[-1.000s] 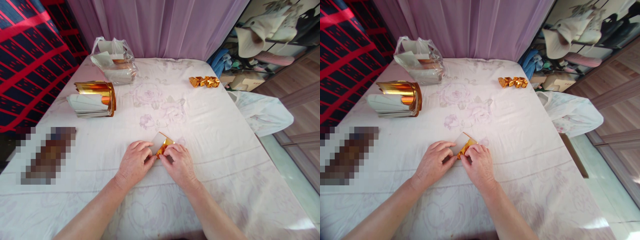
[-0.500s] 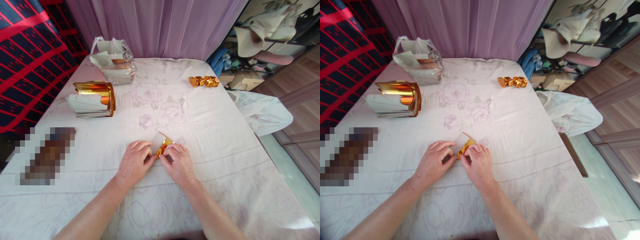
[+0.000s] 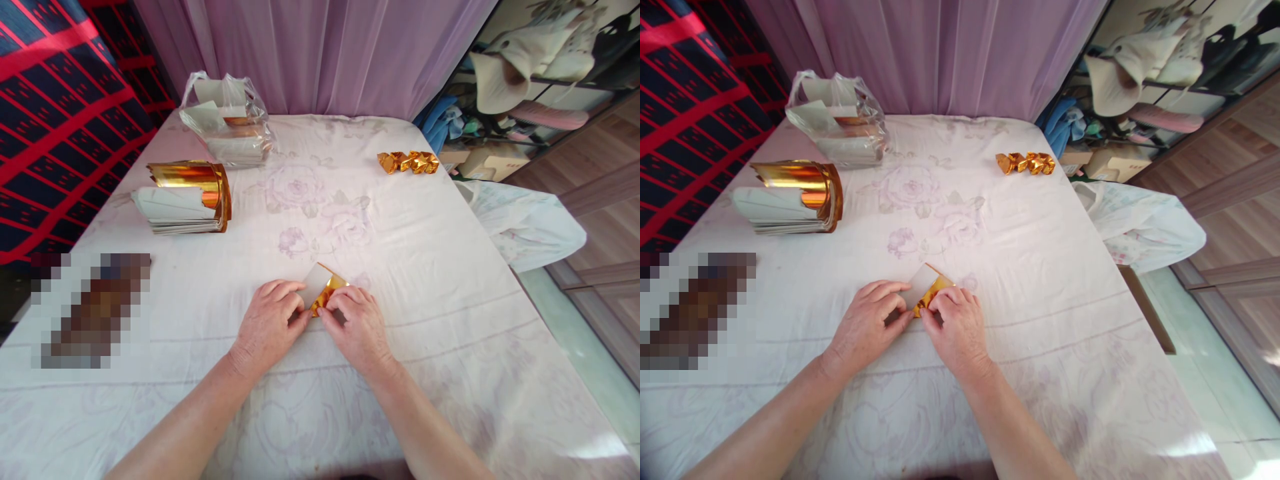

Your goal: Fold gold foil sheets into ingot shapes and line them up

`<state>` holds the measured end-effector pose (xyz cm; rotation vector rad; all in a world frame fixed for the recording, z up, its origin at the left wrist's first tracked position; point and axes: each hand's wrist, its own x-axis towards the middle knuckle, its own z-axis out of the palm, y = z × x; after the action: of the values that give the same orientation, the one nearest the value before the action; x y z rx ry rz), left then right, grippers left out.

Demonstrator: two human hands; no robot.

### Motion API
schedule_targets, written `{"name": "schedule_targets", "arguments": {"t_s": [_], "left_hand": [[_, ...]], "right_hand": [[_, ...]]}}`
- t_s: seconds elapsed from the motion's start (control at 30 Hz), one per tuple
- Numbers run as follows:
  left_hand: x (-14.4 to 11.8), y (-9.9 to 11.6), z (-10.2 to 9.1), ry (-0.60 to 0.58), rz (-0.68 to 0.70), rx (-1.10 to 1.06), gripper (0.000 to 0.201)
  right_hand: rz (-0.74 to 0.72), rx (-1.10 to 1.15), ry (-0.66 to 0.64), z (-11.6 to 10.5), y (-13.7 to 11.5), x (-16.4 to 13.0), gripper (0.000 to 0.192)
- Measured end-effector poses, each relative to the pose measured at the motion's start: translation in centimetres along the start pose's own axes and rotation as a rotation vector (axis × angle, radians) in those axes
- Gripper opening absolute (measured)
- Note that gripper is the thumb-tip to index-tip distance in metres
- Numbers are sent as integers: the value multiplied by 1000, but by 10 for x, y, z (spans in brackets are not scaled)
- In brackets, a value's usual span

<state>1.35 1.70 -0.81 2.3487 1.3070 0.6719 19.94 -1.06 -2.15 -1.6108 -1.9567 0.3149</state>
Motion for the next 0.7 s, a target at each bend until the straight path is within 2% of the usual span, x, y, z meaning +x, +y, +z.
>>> {"name": "schedule_targets", "arguments": {"t_s": [0.7], "left_hand": [[0, 1, 0, -6, -11, 5, 18]], "right_hand": [[11, -5, -6, 1, 0, 0, 16]]}}
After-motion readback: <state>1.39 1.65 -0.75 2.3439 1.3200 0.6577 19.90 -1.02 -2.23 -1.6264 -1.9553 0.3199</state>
